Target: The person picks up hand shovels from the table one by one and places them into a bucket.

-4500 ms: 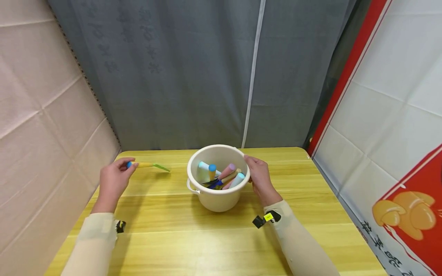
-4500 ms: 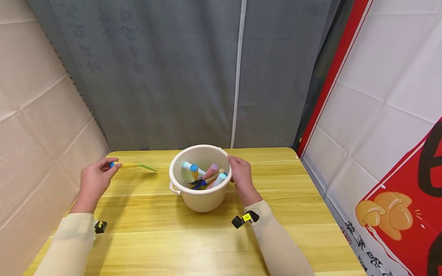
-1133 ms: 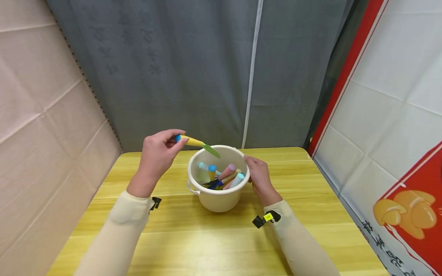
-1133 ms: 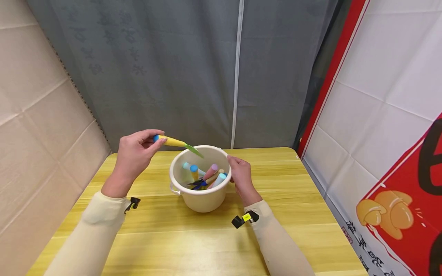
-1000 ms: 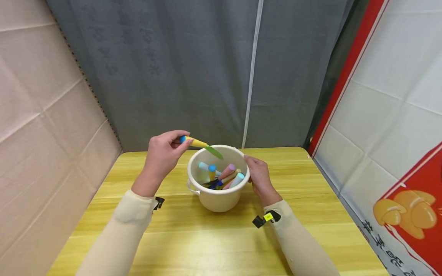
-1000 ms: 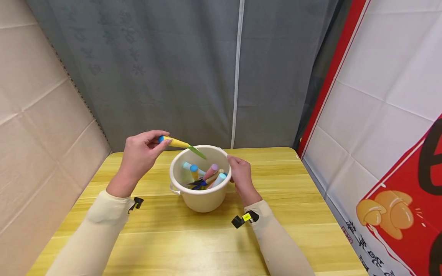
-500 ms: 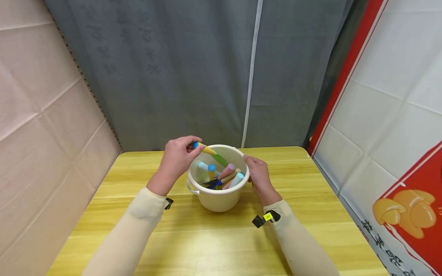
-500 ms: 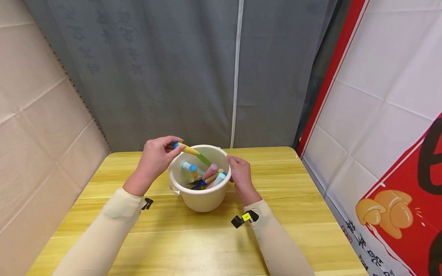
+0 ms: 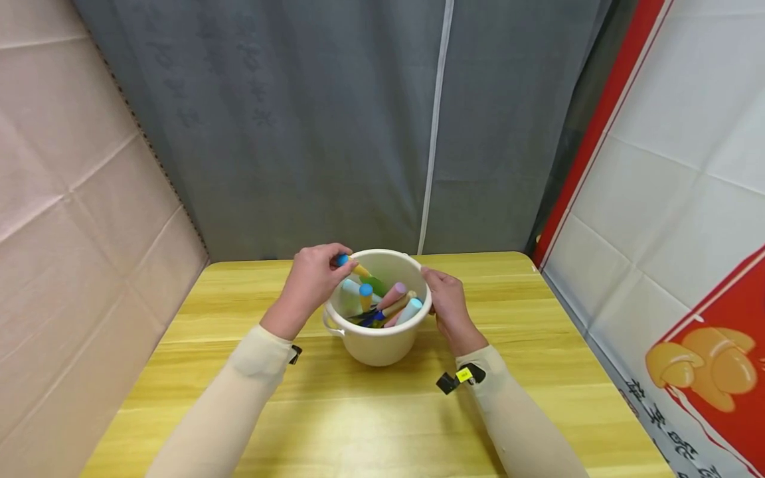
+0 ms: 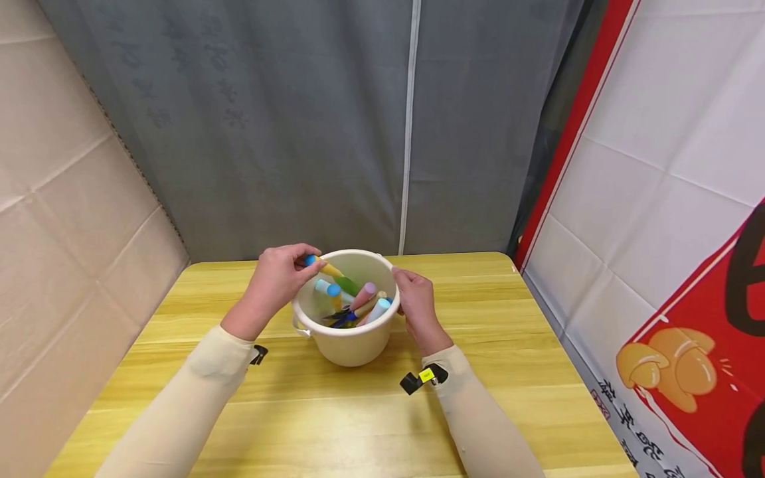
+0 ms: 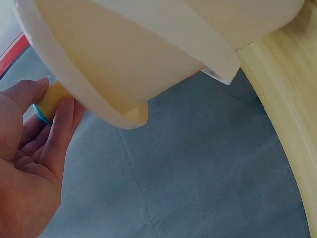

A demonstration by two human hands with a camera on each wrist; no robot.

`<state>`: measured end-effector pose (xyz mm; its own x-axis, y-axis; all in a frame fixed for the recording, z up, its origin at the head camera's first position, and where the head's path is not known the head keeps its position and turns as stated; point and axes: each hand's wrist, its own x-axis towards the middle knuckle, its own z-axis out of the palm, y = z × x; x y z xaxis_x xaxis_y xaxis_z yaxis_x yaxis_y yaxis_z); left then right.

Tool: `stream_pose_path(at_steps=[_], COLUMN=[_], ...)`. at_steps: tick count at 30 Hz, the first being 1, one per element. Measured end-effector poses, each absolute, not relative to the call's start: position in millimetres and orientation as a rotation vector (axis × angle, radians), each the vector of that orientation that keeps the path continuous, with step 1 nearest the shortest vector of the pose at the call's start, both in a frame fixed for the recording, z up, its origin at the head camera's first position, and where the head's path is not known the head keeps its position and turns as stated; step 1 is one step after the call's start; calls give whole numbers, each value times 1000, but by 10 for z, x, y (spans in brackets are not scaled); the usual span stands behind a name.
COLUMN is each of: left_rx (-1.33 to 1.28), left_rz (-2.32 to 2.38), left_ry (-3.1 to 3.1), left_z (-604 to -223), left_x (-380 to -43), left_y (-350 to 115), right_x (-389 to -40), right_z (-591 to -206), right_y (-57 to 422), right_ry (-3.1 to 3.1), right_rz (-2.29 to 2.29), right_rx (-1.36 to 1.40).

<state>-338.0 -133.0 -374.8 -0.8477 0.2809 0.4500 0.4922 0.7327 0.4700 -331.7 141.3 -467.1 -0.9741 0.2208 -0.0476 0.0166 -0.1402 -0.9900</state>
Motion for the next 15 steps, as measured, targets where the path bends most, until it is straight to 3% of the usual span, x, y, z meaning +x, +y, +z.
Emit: stream_pose_path(at_steps=[15], left_rx=[-648], left_rz=[-882], left_ry=[-2705], left_z=[-3862], left_x=[-3393], left_y=[-1266], right_x=[-3300], right_z=[-4658], right_y=[1419], right_ry=[-1971], right_rz=[2248], right_rx=[-272])
